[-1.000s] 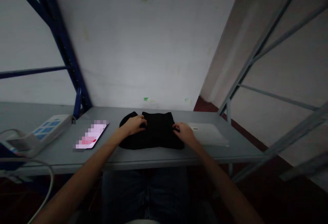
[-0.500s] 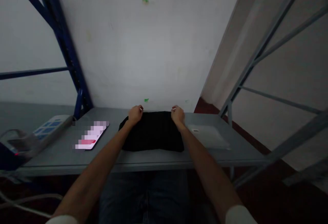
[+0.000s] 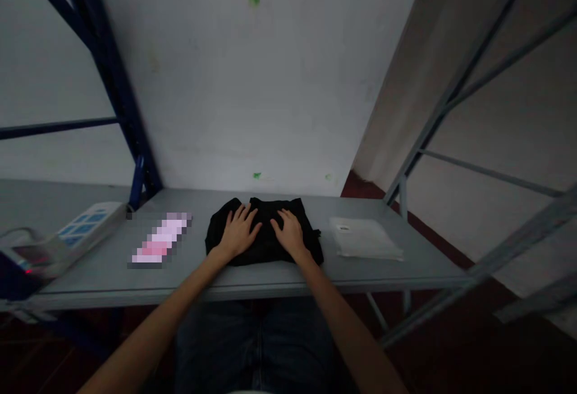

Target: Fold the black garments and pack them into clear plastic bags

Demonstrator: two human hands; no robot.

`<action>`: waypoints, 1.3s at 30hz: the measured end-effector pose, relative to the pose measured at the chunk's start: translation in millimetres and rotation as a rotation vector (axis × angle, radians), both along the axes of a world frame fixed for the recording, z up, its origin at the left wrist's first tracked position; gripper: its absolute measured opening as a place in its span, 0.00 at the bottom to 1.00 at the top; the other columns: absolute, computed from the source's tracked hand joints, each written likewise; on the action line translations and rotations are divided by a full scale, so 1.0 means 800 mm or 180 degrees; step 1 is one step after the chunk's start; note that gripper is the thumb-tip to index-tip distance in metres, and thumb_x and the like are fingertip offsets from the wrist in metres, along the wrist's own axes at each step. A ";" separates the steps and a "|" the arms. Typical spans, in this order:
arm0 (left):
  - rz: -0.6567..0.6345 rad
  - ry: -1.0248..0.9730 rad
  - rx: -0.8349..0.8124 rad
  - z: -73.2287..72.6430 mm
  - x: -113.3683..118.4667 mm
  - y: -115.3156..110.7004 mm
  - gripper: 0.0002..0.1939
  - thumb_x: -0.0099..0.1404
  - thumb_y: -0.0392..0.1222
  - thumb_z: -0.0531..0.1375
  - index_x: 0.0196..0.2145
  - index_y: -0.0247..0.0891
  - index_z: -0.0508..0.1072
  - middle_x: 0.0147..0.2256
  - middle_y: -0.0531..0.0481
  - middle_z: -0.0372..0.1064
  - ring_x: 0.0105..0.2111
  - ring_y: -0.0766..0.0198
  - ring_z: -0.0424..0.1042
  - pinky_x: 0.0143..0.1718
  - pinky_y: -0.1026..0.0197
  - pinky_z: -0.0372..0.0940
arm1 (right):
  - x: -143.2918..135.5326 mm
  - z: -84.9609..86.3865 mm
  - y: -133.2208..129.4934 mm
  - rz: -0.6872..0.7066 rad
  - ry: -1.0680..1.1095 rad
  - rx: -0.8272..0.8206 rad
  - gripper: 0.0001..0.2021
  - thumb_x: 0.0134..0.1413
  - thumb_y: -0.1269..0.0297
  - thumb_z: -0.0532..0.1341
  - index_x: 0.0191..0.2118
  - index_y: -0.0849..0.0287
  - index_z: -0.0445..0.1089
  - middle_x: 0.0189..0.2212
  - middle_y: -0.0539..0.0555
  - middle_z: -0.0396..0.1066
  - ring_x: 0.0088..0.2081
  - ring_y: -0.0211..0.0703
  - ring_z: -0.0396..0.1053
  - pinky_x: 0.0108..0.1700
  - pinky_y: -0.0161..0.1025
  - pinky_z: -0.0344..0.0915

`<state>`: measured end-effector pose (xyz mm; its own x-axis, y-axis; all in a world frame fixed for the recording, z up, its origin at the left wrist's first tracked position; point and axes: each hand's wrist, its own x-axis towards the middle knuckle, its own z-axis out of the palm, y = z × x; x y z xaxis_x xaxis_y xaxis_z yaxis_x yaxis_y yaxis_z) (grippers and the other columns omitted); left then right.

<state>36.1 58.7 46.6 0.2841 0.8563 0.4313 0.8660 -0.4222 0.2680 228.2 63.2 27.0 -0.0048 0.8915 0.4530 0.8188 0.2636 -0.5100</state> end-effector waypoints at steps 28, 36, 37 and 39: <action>-0.1024 0.0642 0.0064 0.002 -0.012 -0.062 0.35 0.74 0.63 0.49 0.70 0.42 0.58 0.70 0.42 0.54 0.71 0.50 0.52 0.70 0.39 0.47 | 0.049 0.011 -0.091 0.0402 -0.0918 0.0369 0.27 0.74 0.53 0.47 0.70 0.58 0.59 0.69 0.59 0.59 0.70 0.51 0.54 0.71 0.54 0.50; -0.0898 0.0785 -0.0328 -0.009 -0.032 -0.061 0.43 0.68 0.71 0.52 0.73 0.48 0.51 0.73 0.45 0.46 0.72 0.46 0.46 0.69 0.32 0.45 | 0.062 0.002 -0.106 0.0635 -0.1453 -0.0181 0.33 0.70 0.43 0.50 0.72 0.54 0.55 0.72 0.59 0.51 0.73 0.56 0.47 0.72 0.59 0.45; -0.0899 0.0803 -0.0360 -0.007 -0.033 -0.062 0.43 0.68 0.71 0.52 0.73 0.48 0.51 0.73 0.45 0.46 0.72 0.46 0.46 0.69 0.32 0.45 | 0.064 0.004 -0.107 0.0633 -0.1465 -0.0186 0.33 0.70 0.42 0.50 0.72 0.54 0.55 0.72 0.60 0.51 0.73 0.56 0.47 0.72 0.58 0.45; -0.0912 0.0808 -0.0397 -0.001 -0.034 -0.063 0.45 0.66 0.72 0.54 0.72 0.48 0.53 0.72 0.44 0.48 0.72 0.45 0.48 0.69 0.32 0.46 | 0.070 0.008 -0.109 0.0662 -0.1481 -0.0195 0.34 0.69 0.41 0.51 0.72 0.55 0.55 0.72 0.61 0.51 0.73 0.56 0.48 0.72 0.58 0.45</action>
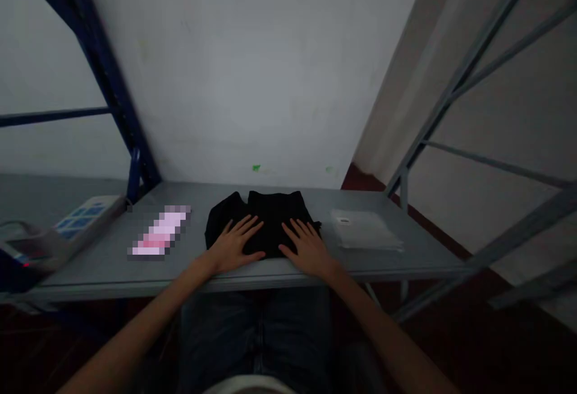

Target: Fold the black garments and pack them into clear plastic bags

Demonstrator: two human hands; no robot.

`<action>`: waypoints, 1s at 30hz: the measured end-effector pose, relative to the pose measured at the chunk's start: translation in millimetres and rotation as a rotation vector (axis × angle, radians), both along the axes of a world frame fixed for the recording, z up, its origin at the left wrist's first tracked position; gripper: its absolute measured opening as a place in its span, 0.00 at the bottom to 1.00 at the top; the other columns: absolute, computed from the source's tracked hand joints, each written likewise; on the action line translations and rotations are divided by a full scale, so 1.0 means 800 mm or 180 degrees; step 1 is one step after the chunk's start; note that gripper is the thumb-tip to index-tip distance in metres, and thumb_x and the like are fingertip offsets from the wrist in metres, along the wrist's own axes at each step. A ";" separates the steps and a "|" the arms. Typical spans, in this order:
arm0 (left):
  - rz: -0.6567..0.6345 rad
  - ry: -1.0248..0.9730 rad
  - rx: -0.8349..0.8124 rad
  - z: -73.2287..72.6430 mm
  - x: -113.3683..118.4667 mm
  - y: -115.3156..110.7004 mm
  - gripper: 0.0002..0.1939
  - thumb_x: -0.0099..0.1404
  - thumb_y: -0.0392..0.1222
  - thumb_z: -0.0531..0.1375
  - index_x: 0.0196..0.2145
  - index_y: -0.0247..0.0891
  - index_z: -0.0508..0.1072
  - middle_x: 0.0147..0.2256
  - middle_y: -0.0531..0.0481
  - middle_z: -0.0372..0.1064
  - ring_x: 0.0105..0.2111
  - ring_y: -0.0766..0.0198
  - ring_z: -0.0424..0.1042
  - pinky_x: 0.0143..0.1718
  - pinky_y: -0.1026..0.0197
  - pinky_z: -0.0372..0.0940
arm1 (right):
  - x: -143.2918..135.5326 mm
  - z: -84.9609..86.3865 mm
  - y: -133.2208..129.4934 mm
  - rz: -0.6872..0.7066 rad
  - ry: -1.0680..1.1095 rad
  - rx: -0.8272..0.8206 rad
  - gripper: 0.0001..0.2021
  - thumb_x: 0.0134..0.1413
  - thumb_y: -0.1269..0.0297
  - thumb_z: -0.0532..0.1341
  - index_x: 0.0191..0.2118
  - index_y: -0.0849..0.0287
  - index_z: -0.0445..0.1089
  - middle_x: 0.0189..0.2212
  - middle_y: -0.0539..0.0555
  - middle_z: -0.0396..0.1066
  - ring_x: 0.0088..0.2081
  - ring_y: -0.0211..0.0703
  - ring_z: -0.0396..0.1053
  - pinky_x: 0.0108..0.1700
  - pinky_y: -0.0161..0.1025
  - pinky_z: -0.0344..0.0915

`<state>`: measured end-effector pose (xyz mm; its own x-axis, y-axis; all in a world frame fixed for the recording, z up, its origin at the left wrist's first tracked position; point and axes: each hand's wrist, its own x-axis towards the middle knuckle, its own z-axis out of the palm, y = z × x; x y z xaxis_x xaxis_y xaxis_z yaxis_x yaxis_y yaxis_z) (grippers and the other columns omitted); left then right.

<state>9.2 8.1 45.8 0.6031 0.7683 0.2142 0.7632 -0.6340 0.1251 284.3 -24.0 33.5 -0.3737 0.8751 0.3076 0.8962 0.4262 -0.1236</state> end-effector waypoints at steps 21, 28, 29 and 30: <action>0.1437 -0.0904 0.0752 0.028 0.034 0.170 0.13 0.72 0.45 0.53 0.44 0.39 0.75 0.45 0.39 0.75 0.48 0.49 0.73 0.53 0.49 0.66 | 0.005 0.039 0.173 -0.1978 0.0514 0.0228 0.18 0.73 0.65 0.47 0.52 0.62 0.74 0.48 0.66 0.75 0.49 0.51 0.74 0.48 0.43 0.68; 0.1471 -0.1066 0.0776 0.019 0.041 0.184 0.13 0.73 0.47 0.53 0.44 0.39 0.74 0.44 0.41 0.76 0.48 0.50 0.73 0.51 0.50 0.66 | 0.007 0.051 0.189 -0.2101 0.0624 0.0342 0.22 0.73 0.65 0.44 0.54 0.63 0.73 0.49 0.68 0.74 0.49 0.51 0.74 0.49 0.44 0.67; 0.1510 -0.1068 0.0753 0.015 0.042 0.185 0.12 0.73 0.46 0.53 0.43 0.39 0.74 0.43 0.40 0.76 0.47 0.50 0.73 0.50 0.51 0.66 | 0.005 0.051 0.190 -0.2118 0.0639 0.0314 0.21 0.72 0.66 0.45 0.53 0.63 0.74 0.47 0.68 0.74 0.48 0.51 0.74 0.48 0.44 0.67; 0.1553 -0.1073 0.0734 0.012 0.042 0.185 0.12 0.73 0.46 0.53 0.42 0.38 0.73 0.42 0.40 0.76 0.46 0.50 0.74 0.49 0.51 0.67 | 0.004 0.051 0.190 -0.2138 0.0656 0.0286 0.20 0.72 0.67 0.45 0.51 0.64 0.75 0.46 0.68 0.75 0.46 0.51 0.75 0.48 0.44 0.67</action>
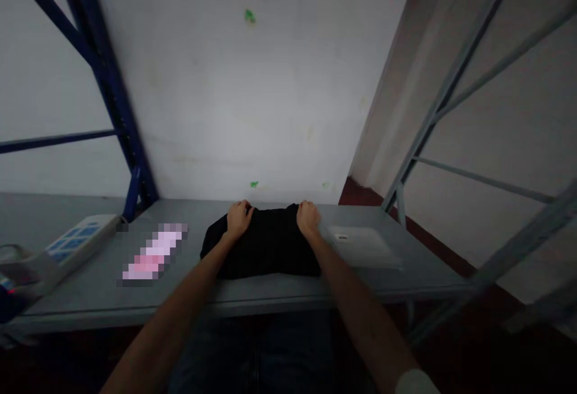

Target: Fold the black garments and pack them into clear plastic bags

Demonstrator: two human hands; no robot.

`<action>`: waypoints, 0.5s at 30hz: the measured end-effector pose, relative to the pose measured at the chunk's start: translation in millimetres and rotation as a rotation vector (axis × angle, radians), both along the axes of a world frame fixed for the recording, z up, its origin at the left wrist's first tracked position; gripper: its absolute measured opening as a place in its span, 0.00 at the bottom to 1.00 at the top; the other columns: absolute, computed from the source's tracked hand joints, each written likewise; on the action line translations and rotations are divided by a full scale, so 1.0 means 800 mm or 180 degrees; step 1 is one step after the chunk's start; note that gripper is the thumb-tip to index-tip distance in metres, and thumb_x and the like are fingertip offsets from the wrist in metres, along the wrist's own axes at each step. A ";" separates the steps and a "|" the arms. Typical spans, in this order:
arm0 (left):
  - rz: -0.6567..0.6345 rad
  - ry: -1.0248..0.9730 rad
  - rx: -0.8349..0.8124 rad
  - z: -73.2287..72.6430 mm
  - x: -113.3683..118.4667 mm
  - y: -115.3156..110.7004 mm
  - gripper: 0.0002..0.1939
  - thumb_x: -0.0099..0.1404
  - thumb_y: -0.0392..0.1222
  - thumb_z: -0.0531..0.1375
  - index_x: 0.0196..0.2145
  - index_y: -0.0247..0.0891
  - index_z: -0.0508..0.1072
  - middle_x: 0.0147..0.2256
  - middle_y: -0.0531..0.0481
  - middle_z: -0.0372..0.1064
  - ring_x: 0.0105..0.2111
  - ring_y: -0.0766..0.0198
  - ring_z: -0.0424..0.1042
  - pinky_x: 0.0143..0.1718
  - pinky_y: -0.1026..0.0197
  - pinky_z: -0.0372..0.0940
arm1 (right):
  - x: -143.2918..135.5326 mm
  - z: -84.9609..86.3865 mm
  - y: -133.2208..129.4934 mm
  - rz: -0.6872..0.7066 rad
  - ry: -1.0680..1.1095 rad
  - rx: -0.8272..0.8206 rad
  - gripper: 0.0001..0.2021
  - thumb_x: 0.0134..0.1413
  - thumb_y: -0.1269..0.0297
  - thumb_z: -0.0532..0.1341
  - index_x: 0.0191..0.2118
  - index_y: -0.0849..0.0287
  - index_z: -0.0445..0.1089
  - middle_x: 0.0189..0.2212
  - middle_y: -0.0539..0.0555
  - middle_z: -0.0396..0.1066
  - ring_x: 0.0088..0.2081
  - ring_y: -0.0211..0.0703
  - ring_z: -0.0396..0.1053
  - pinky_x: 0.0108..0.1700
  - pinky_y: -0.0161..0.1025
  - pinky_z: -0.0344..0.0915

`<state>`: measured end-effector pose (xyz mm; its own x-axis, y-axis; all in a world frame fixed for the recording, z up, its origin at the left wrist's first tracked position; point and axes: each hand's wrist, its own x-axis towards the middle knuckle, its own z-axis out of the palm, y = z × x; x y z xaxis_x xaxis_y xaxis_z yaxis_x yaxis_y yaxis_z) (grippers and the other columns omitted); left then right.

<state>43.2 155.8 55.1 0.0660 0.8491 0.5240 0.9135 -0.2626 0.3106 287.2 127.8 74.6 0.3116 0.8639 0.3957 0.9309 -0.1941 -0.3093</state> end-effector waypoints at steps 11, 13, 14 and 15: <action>-0.0174 0.0102 0.0295 0.018 0.024 -0.029 0.16 0.74 0.40 0.47 0.51 0.36 0.71 0.50 0.35 0.70 0.55 0.46 0.66 0.59 0.44 0.60 | -0.069 -0.003 -0.015 0.1053 0.0044 0.0643 0.19 0.69 0.72 0.48 0.56 0.59 0.71 0.55 0.61 0.72 0.56 0.49 0.67 0.60 0.43 0.59; -0.0326 0.0208 0.0234 0.013 0.034 -0.044 0.16 0.74 0.39 0.46 0.50 0.37 0.72 0.50 0.35 0.70 0.56 0.45 0.66 0.59 0.43 0.61 | -0.079 -0.013 -0.015 0.1369 -0.0003 0.0559 0.19 0.70 0.71 0.47 0.57 0.60 0.71 0.56 0.60 0.73 0.57 0.45 0.67 0.61 0.41 0.58; -0.0402 0.0263 0.0179 0.008 0.037 -0.051 0.16 0.74 0.39 0.47 0.50 0.37 0.72 0.51 0.35 0.70 0.56 0.46 0.67 0.60 0.43 0.61 | -0.082 -0.020 -0.016 0.1455 -0.0024 0.0499 0.20 0.71 0.70 0.47 0.58 0.60 0.71 0.56 0.60 0.73 0.58 0.44 0.67 0.62 0.40 0.57; -0.0480 0.0314 0.0114 0.001 0.039 -0.057 0.16 0.73 0.40 0.48 0.50 0.38 0.72 0.52 0.35 0.71 0.57 0.46 0.67 0.60 0.43 0.61 | -0.083 -0.028 -0.017 0.1508 -0.0040 0.0435 0.20 0.71 0.69 0.47 0.59 0.60 0.71 0.58 0.60 0.72 0.59 0.44 0.67 0.63 0.40 0.57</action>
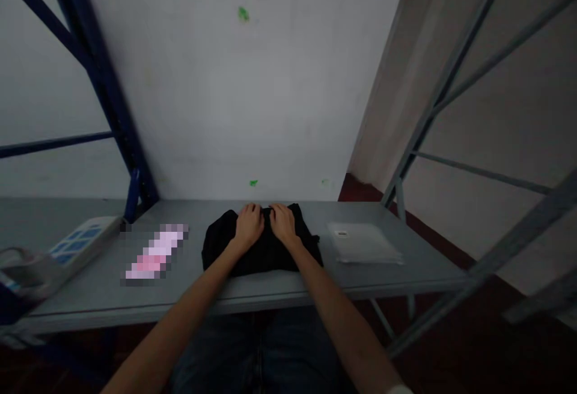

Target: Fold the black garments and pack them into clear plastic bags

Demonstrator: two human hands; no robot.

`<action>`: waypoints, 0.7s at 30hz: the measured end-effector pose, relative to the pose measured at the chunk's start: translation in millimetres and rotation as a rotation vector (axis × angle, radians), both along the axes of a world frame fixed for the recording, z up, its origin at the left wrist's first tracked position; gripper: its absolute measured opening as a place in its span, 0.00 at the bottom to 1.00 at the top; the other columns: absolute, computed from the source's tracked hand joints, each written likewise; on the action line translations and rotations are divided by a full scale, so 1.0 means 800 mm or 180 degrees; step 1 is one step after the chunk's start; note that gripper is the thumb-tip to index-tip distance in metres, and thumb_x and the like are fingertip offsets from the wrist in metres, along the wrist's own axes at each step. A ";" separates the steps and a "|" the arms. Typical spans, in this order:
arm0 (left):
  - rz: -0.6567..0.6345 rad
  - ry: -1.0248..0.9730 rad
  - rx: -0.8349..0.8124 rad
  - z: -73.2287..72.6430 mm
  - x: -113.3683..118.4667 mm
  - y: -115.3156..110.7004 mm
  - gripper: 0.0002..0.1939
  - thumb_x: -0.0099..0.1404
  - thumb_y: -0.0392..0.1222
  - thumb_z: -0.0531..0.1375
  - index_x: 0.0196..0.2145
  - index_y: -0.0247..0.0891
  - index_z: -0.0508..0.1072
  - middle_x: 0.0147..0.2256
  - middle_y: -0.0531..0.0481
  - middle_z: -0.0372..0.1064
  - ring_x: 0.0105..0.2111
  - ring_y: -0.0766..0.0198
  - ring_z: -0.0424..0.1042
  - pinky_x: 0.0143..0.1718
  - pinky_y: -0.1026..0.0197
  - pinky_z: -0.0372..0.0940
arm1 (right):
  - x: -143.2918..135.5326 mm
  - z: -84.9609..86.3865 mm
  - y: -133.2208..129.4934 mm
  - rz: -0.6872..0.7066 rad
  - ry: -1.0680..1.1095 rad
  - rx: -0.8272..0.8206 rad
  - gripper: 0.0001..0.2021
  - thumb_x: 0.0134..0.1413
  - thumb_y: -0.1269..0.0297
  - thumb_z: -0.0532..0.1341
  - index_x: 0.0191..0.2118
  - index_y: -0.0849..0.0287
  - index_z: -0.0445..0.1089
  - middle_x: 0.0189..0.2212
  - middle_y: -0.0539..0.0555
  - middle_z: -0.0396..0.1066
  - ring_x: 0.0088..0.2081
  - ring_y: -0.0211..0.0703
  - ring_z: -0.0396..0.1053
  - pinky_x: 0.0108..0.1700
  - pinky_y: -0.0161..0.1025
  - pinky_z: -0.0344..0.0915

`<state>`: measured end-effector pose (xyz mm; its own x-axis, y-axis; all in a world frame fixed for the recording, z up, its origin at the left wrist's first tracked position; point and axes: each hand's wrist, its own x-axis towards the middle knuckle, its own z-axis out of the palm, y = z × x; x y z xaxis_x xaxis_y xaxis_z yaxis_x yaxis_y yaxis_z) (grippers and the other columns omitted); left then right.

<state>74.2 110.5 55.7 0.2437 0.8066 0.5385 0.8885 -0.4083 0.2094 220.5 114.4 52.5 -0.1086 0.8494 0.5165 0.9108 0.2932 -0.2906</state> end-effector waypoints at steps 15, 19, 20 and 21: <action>-0.0576 0.0212 -0.0911 -0.040 -0.077 0.027 0.32 0.74 0.58 0.47 0.69 0.42 0.61 0.70 0.40 0.52 0.71 0.49 0.50 0.68 0.35 0.48 | 0.053 -0.028 -0.004 0.0052 -0.0663 -0.0872 0.33 0.72 0.46 0.47 0.72 0.61 0.55 0.72 0.61 0.52 0.73 0.51 0.46 0.72 0.53 0.38; -0.0471 0.0325 -0.0954 -0.041 -0.081 0.026 0.31 0.74 0.58 0.47 0.70 0.46 0.58 0.71 0.42 0.50 0.71 0.50 0.51 0.68 0.35 0.45 | 0.056 -0.029 -0.002 0.0022 -0.0699 -0.0917 0.35 0.71 0.42 0.46 0.72 0.60 0.54 0.72 0.61 0.51 0.73 0.51 0.45 0.72 0.52 0.36; -0.0469 0.0339 -0.0949 -0.042 -0.082 0.027 0.31 0.74 0.58 0.47 0.70 0.47 0.58 0.71 0.43 0.50 0.71 0.50 0.51 0.69 0.35 0.45 | 0.056 -0.029 -0.001 0.0004 -0.0691 -0.0923 0.35 0.70 0.42 0.46 0.72 0.60 0.54 0.72 0.61 0.51 0.73 0.51 0.45 0.73 0.53 0.36; -0.0469 0.0344 -0.0941 -0.043 -0.083 0.028 0.31 0.74 0.58 0.47 0.70 0.47 0.58 0.71 0.43 0.50 0.71 0.50 0.51 0.69 0.35 0.45 | 0.056 -0.029 0.000 -0.0013 -0.0680 -0.0926 0.35 0.70 0.42 0.46 0.72 0.59 0.54 0.72 0.60 0.51 0.73 0.52 0.44 0.73 0.53 0.35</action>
<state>7.9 133.0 21.7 0.4122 0.8757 0.2514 0.8480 -0.4697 0.2457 265.0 114.4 29.3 -0.1843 0.9582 0.2190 0.9610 0.2224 -0.1643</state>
